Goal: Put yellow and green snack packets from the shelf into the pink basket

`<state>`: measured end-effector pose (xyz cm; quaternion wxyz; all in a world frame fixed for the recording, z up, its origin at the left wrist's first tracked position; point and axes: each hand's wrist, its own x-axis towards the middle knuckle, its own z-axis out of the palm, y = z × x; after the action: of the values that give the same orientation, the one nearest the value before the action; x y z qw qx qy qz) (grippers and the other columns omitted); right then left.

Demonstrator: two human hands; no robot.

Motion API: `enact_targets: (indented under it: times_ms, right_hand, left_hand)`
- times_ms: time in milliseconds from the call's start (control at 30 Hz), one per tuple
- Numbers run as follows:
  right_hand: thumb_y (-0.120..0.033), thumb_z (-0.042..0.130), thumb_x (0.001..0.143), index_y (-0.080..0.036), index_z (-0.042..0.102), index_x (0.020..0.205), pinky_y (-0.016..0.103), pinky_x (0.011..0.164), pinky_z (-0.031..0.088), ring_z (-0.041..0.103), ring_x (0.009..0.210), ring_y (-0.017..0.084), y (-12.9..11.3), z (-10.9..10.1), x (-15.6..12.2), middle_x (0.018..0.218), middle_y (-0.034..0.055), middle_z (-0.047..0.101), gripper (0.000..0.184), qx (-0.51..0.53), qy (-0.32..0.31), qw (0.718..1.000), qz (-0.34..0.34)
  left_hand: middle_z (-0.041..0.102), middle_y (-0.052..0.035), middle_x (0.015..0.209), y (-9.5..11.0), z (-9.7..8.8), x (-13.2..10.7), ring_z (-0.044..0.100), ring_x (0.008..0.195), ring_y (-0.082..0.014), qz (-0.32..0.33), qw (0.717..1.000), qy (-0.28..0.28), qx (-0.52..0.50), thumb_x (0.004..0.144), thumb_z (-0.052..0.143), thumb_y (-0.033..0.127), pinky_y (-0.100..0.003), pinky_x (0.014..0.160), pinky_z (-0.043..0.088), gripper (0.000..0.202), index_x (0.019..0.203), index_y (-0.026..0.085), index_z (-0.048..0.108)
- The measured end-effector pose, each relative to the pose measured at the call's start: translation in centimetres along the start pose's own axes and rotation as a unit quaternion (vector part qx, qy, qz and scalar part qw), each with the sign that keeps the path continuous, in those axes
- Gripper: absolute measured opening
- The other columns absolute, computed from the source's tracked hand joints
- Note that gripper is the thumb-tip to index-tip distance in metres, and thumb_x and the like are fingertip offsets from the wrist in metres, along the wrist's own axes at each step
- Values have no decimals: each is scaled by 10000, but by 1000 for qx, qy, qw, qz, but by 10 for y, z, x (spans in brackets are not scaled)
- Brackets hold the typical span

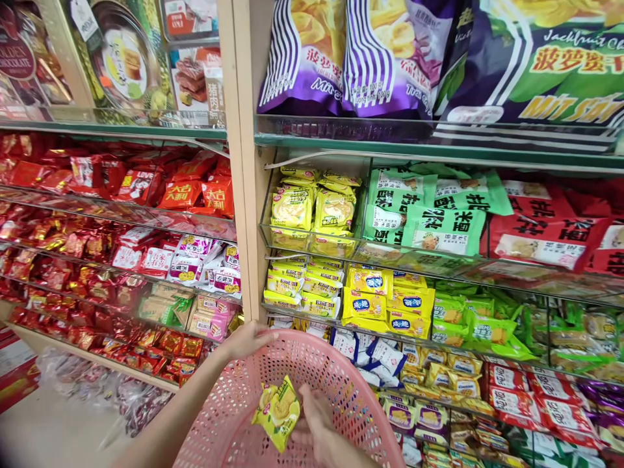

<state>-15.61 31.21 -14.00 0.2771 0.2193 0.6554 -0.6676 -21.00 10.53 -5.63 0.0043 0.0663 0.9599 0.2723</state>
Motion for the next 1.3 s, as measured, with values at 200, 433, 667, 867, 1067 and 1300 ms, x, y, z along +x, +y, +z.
enact_targets:
  times_ms: [200, 433, 667, 867, 1067, 1300]
  right_hand:
    - [-382, 716, 710, -207, 459, 771, 198, 441, 477, 624, 523, 138, 10, 2, 1, 719, 39, 696, 316, -61, -25, 998, -11]
    - [-361, 731, 709, -189, 492, 707, 194, 523, 517, 627, 552, 117, 8, 0, 3, 670, 29, 677, 294, 15, -55, 998, -2]
    - [-292, 759, 673, -188, 505, 745, 235, 653, 546, 682, 678, 163, 4, 5, -1, 720, 27, 682, 284, 105, -103, 989, 7]
    - [-312, 756, 666, -177, 561, 832, 215, 606, 537, 689, 701, 170, 13, 8, 3, 757, 39, 699, 289, 87, -128, 988, 7]
    - [-359, 706, 728, -199, 457, 806, 209, 596, 547, 700, 690, 168, 15, 12, 4, 766, 27, 704, 305, 7, -104, 994, -22]
    - [-360, 679, 764, -199, 412, 917, 195, 367, 467, 636, 434, 155, 24, 17, 13, 698, 16, 687, 347, -103, -63, 991, -63]
  left_hand:
    - [514, 8, 623, 0, 0, 1, 488, 615, -146, 0, 1000, -5, 2, 773, 400, 702, -223, 540, 281, 574, 672, 185, 629]
    - [456, 29, 555, 3, -1, 1, 440, 560, -122, 3, 1000, -9, 4, 792, 425, 646, -221, 522, 267, 530, 637, 173, 609]
    - [456, 25, 553, 5, -3, -1, 449, 564, -128, -7, 1000, -12, 2, 780, 434, 660, -225, 529, 274, 532, 609, 179, 585]
    - [501, 8, 592, 6, -3, -2, 484, 600, -149, -17, 1000, -10, 5, 760, 424, 698, -228, 524, 281, 554, 609, 188, 578]
    - [499, 7, 593, 6, -2, -2, 485, 605, -148, -11, 1000, -4, 10, 782, 415, 668, -228, 529, 278, 524, 619, 194, 569]
    - [449, 17, 553, 7, -2, -2, 439, 558, -129, -6, 1000, -2, 16, 776, 394, 701, -225, 505, 246, 569, 600, 186, 564]
